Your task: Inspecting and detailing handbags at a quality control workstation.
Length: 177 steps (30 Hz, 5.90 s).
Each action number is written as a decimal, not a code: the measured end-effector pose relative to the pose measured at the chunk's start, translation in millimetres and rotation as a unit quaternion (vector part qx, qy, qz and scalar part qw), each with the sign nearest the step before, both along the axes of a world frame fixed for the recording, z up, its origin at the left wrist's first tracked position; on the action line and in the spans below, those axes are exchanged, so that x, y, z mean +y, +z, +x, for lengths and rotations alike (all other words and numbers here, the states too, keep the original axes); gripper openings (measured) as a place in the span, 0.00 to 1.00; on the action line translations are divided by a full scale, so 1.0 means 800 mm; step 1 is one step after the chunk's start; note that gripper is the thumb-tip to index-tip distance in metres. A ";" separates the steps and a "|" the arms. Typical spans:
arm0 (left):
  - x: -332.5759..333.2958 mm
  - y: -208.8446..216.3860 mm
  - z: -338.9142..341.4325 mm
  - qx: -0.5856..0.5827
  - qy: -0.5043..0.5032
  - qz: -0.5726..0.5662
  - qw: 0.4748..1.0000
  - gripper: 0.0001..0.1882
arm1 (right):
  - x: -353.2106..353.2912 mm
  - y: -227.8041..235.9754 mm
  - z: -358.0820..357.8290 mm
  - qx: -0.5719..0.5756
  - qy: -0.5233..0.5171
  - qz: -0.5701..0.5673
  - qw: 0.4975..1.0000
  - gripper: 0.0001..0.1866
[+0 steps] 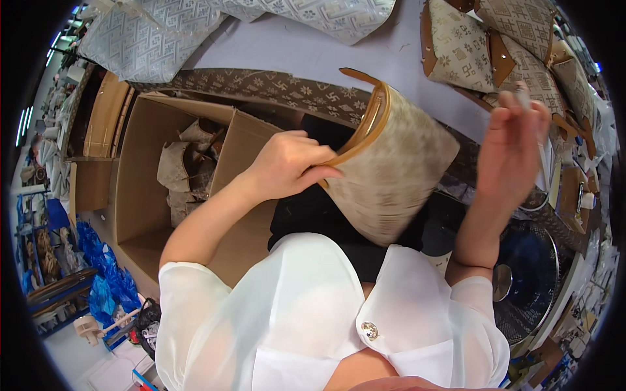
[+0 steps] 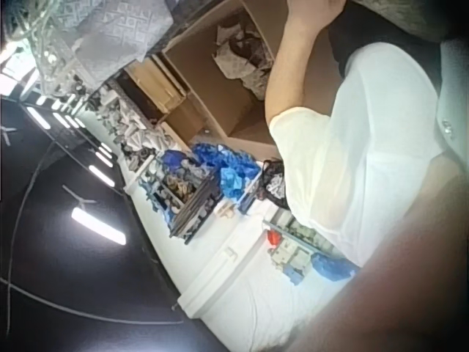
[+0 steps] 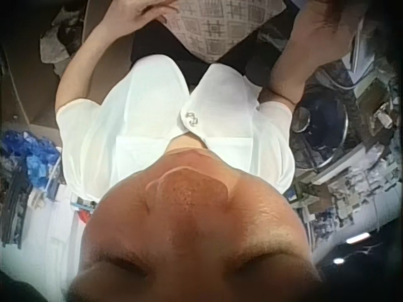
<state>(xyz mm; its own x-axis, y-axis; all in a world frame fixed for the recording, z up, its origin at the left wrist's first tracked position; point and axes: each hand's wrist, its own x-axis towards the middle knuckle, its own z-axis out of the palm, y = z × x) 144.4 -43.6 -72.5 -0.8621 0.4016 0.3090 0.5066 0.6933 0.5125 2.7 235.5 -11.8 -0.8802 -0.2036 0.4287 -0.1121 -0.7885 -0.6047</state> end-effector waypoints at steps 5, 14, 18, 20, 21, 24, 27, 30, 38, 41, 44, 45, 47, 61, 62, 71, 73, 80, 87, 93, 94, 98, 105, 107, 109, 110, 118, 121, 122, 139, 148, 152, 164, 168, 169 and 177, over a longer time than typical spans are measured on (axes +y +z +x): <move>0.059 0.055 -0.014 -0.345 0.067 0.270 0.896 0.16 | 0.009 0.025 0.038 0.037 0.167 0.021 0.985 0.06; 0.040 0.016 -0.012 -0.382 0.134 0.356 0.842 0.18 | -0.051 -0.062 0.091 -0.084 0.246 0.244 0.934 0.07; 0.015 0.052 -0.005 0.017 0.017 0.065 0.998 0.11 | -0.047 -0.068 0.080 -0.065 0.221 0.295 0.927 0.07; 0.013 0.059 0.004 0.041 0.013 0.012 0.999 0.11 | -0.049 -0.066 0.078 -0.052 0.214 0.312 0.924 0.07; 0.014 0.061 0.009 0.065 0.006 -0.039 0.997 0.10 | -0.050 -0.063 0.078 -0.030 0.214 0.329 0.919 0.07; 0.018 0.061 0.013 0.089 -0.003 -0.086 0.992 0.09 | -0.052 -0.062 0.077 0.013 0.213 0.363 0.907 0.08; 0.020 0.057 0.012 0.090 -0.006 -0.074 0.993 0.09 | -0.054 -0.068 0.078 0.060 0.211 0.349 0.911 0.08; 0.020 0.054 0.008 0.058 -0.002 -0.017 0.998 0.08 | -0.056 -0.071 0.081 0.091 0.186 0.355 0.912 0.07; 0.025 0.047 0.004 0.073 0.003 0.005 0.997 0.07 | -0.054 -0.074 0.084 0.133 0.144 0.391 0.899 0.09; 0.025 0.045 0.005 0.073 0.004 0.012 0.997 0.07 | -0.055 -0.074 0.084 0.139 0.140 0.395 0.897 0.09; 0.025 0.043 0.005 0.072 0.011 0.020 0.997 0.07 | -0.056 -0.073 0.085 0.144 0.136 0.393 0.898 0.09; 0.025 0.043 0.005 0.070 0.017 0.024 0.997 0.07 | -0.056 -0.072 0.084 0.143 0.135 0.398 0.896 0.09; 0.026 0.040 0.005 0.069 0.023 0.029 0.997 0.07 | -0.054 -0.070 0.084 0.140 0.133 0.408 0.893 0.09; 0.030 0.032 -0.002 0.051 0.031 0.086 0.995 0.07 | -0.051 -0.069 0.085 0.099 0.134 0.412 0.896 0.08; 0.030 0.031 -0.002 0.052 0.030 0.088 0.994 0.07 | -0.051 -0.069 0.085 0.103 0.132 0.416 0.894 0.08; 0.030 0.030 -0.002 0.057 0.024 0.092 0.994 0.07 | -0.050 -0.072 0.081 0.150 0.114 0.439 0.879 0.08; 0.030 0.029 -0.003 0.055 0.021 0.092 0.994 0.08 | -0.049 -0.071 0.081 0.135 0.126 0.427 0.885 0.08; 0.030 0.027 -0.005 0.048 0.007 0.099 0.994 0.08 | -0.047 -0.073 0.079 0.147 0.167 0.373 0.901 0.08; 0.033 0.029 -0.003 0.057 0.001 0.084 0.995 0.08 | -0.045 -0.068 0.083 0.141 0.170 0.386 0.896 0.08; 0.029 0.029 -0.003 0.053 0.004 0.080 0.995 0.08 | -0.049 -0.069 0.080 0.147 0.171 0.391 0.892 0.08; 0.029 0.029 -0.003 0.051 0.003 0.082 0.995 0.08 | -0.048 -0.070 0.080 0.152 0.169 0.393 0.891 0.08; 0.007 0.048 -0.011 0.111 0.098 0.041 0.988 0.11 | -0.043 -0.073 0.077 0.133 0.123 0.333 0.925 0.07; 0.039 0.061 -0.007 -0.052 -0.006 -0.068 0.996 0.20 | -0.031 -0.049 0.046 0.052 -0.068 0.084 0.993 0.05; 0.018 0.107 0.003 -0.132 0.080 -0.065 0.986 0.18 | -0.010 -0.039 0.038 0.051 -0.154 0.052 0.985 0.06; -0.016 0.159 0.013 -0.255 0.245 0.035 0.935 0.16 | 0.025 -0.037 0.028 0.068 -0.207 0.035 0.975 0.06; -0.040 0.191 0.033 -0.234 0.321 -0.085 0.914 0.18 | 0.043 -0.032 0.025 0.075 -0.226 0.018 0.971 0.06; 0.082 0.269 -0.182 0.270 0.065 -0.360 0.890 0.28 | 0.089 -0.024 0.012 0.104 -0.312 -0.046 0.943 0.08; 0.186 0.243 -0.324 0.396 -0.108 -0.275 0.869 0.22 | 0.096 -0.020 0.021 0.128 -0.324 -0.049 0.936 0.08; 0.213 0.221 -0.367 0.466 -0.104 -0.305 0.824 0.22 | 0.096 -0.019 0.025 0.139 -0.333 -0.044 0.931 0.08; 0.121 0.148 -0.029 0.045 0.170 0.389 0.904 0.14 | 0.136 0.023 0.031 0.136 -0.227 -0.099 0.959 0.02; 0.122 -0.027 0.035 -0.246 0.127 0.631 0.724 0.15 | -0.011 -0.014 0.038 0.056 0.205 0.118 0.970 0.03; 0.107 -0.025 0.037 -0.220 0.162 0.625 0.732 0.16 | -0.036 -0.056 0.047 -0.018 0.226 0.196 0.954 0.05; 0.027 0.069 -0.007 0.064 -0.007 -0.096 0.993 0.13 | -0.047 -0.054 0.047 0.033 0.257 0.332 0.907 0.06; 0.022 0.068 -0.014 0.044 -0.028 -0.060 0.997 0.09 | -0.048 -0.063 0.050 0.060 0.247 0.361 0.897 0.06; 0.022 0.068 -0.014 0.041 -0.030 -0.049 0.997 0.09 | -0.048 -0.064 0.051 0.069 0.243 0.368 0.895 0.06; 0.028 0.059 -0.014 0.038 -0.003 0.014 0.999 0.07 | -0.049 -0.061 0.056 0.130 0.204 0.392 0.888 0.07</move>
<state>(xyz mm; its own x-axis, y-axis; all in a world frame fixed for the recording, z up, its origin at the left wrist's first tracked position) 133.3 -21.5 -25.3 -0.8333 0.3980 0.3837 0.5491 0.6758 0.4916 47.4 196.1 -60.4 -0.5566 -0.8081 0.1930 -0.1301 -0.1447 -0.9809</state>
